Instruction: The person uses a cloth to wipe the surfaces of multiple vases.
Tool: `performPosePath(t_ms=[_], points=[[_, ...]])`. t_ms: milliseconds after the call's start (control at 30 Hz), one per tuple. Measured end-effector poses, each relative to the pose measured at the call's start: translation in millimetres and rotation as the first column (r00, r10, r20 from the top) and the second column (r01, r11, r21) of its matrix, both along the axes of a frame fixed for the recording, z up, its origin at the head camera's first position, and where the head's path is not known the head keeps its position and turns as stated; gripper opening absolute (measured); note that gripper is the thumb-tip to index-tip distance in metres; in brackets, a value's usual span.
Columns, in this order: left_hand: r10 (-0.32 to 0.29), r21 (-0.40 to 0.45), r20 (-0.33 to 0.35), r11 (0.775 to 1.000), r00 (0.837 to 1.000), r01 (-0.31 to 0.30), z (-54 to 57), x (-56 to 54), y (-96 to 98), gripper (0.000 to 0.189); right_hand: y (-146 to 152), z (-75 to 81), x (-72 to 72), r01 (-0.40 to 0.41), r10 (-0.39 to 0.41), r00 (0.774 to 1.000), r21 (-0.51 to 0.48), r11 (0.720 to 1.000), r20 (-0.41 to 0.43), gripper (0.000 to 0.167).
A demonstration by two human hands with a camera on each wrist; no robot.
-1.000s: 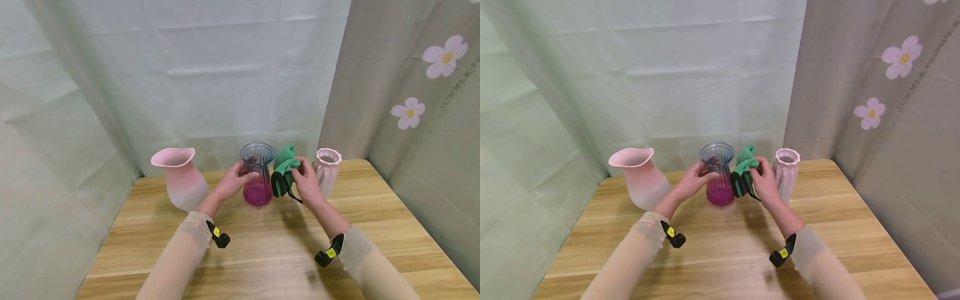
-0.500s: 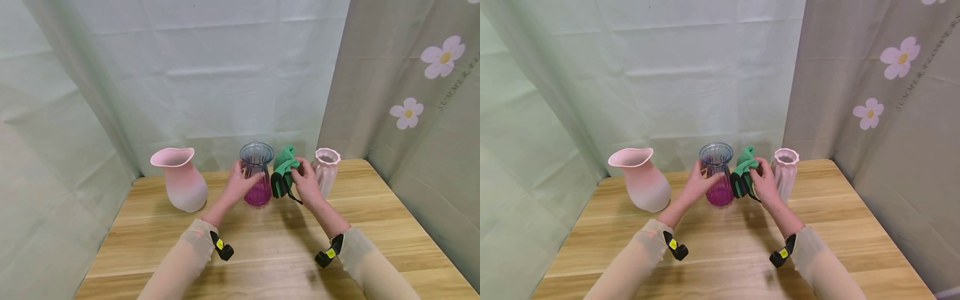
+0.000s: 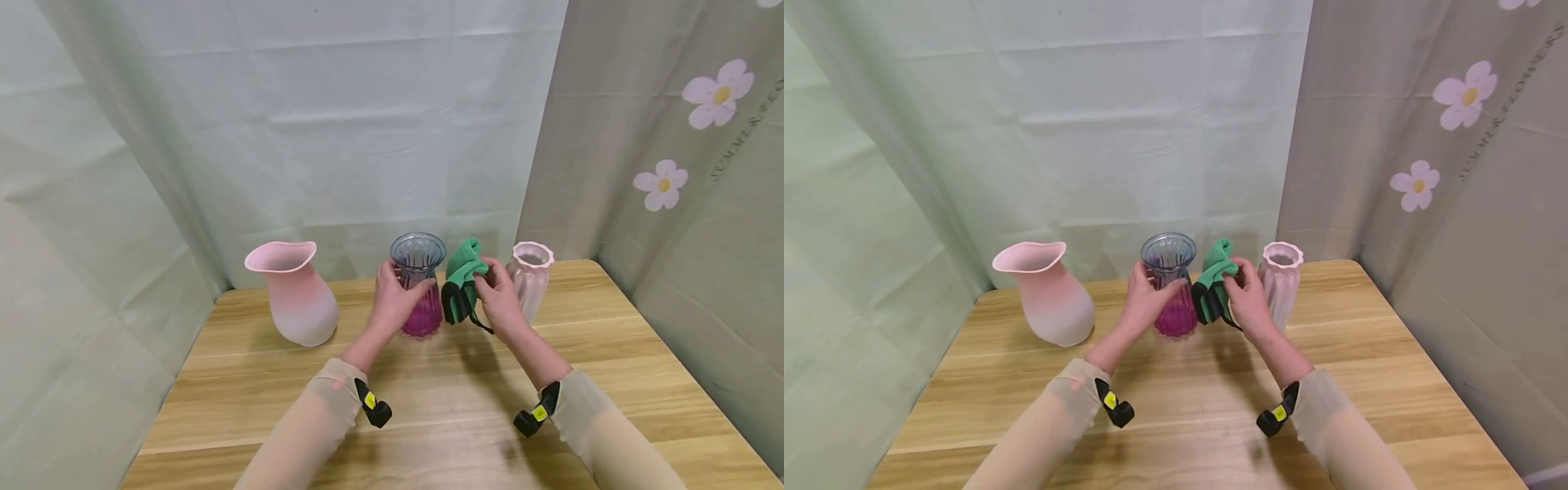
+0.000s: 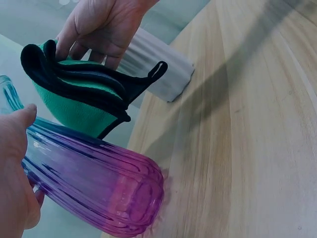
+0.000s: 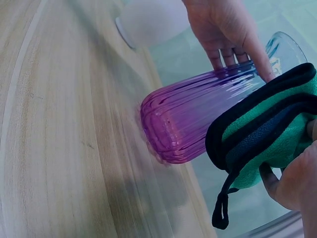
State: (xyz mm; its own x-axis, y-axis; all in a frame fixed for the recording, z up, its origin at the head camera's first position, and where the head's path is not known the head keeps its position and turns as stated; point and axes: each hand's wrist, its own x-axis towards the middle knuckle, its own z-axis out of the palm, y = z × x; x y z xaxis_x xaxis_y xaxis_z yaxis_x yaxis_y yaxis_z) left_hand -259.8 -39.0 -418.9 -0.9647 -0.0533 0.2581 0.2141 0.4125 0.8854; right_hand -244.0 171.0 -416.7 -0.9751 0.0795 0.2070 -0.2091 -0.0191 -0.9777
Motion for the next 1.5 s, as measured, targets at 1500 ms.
performPosePath(t_ms=[1500], points=[[-0.488, 0.179, 0.048, 0.863, 0.872, 0.473, -4.5, -30.7, -48.2, 0.061, -32, 5.2, -23.9, -0.178, 0.179, 0.984, -0.069, 0.982, 0.013, 0.044]])
